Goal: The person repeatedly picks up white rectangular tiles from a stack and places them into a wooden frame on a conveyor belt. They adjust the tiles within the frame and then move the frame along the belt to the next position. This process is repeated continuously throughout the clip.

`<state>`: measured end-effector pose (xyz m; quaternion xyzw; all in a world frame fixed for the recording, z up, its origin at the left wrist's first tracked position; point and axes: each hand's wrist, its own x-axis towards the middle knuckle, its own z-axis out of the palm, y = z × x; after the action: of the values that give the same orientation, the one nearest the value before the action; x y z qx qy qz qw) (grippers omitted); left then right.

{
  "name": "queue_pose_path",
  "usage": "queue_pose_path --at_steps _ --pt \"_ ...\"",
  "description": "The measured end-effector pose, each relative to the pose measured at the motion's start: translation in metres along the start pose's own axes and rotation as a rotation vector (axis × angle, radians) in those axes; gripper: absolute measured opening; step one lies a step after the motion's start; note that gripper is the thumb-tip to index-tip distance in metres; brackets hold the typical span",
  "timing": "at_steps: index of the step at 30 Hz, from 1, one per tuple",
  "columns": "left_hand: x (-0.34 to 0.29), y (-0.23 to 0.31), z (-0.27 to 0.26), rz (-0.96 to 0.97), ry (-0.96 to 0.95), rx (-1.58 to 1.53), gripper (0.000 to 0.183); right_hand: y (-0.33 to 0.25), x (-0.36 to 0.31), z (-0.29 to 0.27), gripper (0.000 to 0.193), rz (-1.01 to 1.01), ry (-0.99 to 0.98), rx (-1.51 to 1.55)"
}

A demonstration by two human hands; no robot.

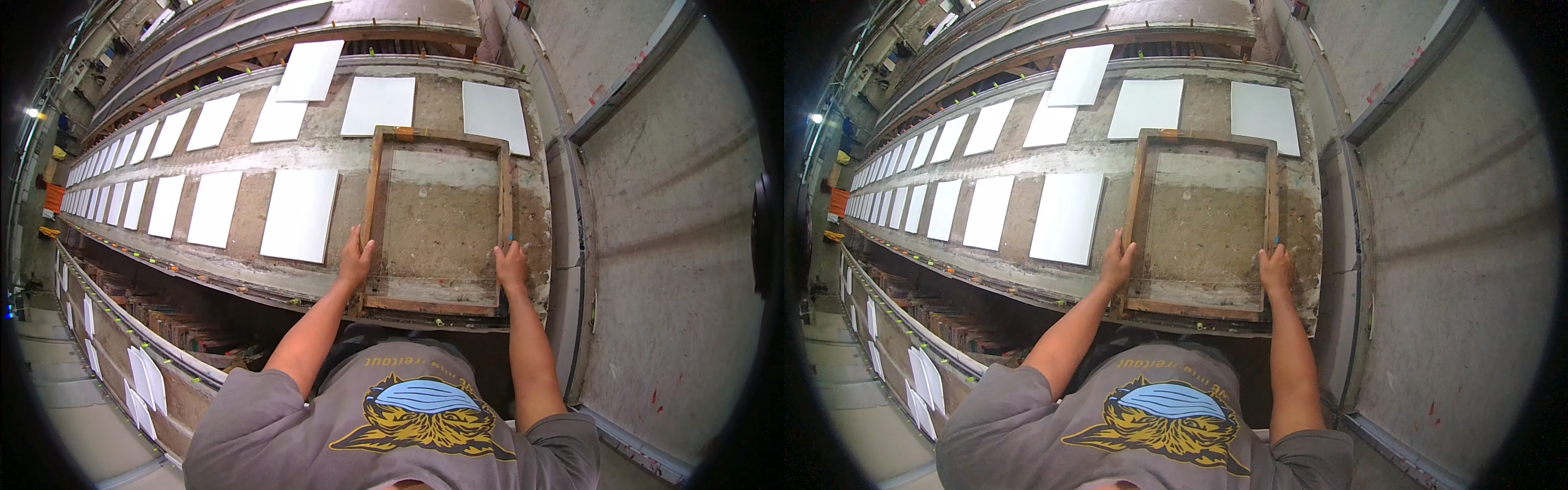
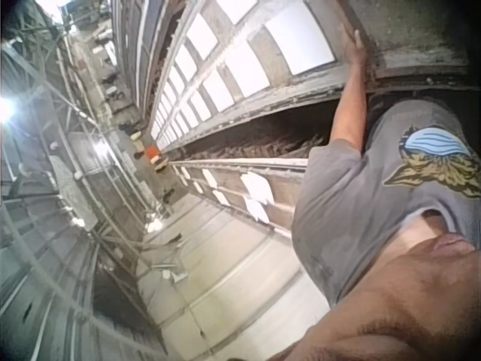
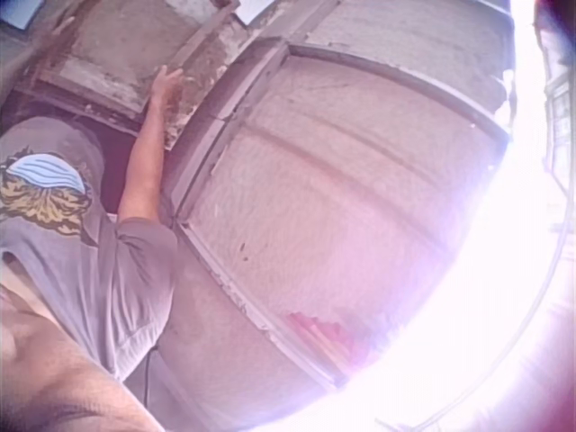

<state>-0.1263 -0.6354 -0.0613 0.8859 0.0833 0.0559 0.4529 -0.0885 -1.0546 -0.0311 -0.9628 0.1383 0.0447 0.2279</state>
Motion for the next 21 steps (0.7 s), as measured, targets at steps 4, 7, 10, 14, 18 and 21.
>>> queue_pose_path --at_steps 4,7,10,14,18,21 --pt "0.001 0.009 0.002 0.006 -0.007 0.029 0.066 0.005 0.005 0.008 0.061 0.067 -0.071 -0.029" --pt "0.001 0.008 0.000 0.015 0.001 0.024 0.068 -0.021 0.000 -0.011 0.067 0.145 -0.131 -0.146" --pt "-0.003 0.011 -0.004 0.016 -0.021 -0.003 0.071 -0.038 -0.008 -0.022 0.072 0.153 -0.078 -0.264" --pt "-0.003 0.020 -0.013 0.009 -0.058 -0.011 0.071 -0.070 -0.012 -0.014 0.073 0.017 0.077 -0.336" --pt "0.009 0.023 -0.026 0.031 -0.011 -0.006 0.070 -0.119 0.002 0.026 0.072 -0.233 0.148 -0.309" --pt "0.031 0.022 -0.044 0.049 0.049 0.005 0.067 -0.181 0.015 0.057 0.070 -0.392 0.080 -0.141"
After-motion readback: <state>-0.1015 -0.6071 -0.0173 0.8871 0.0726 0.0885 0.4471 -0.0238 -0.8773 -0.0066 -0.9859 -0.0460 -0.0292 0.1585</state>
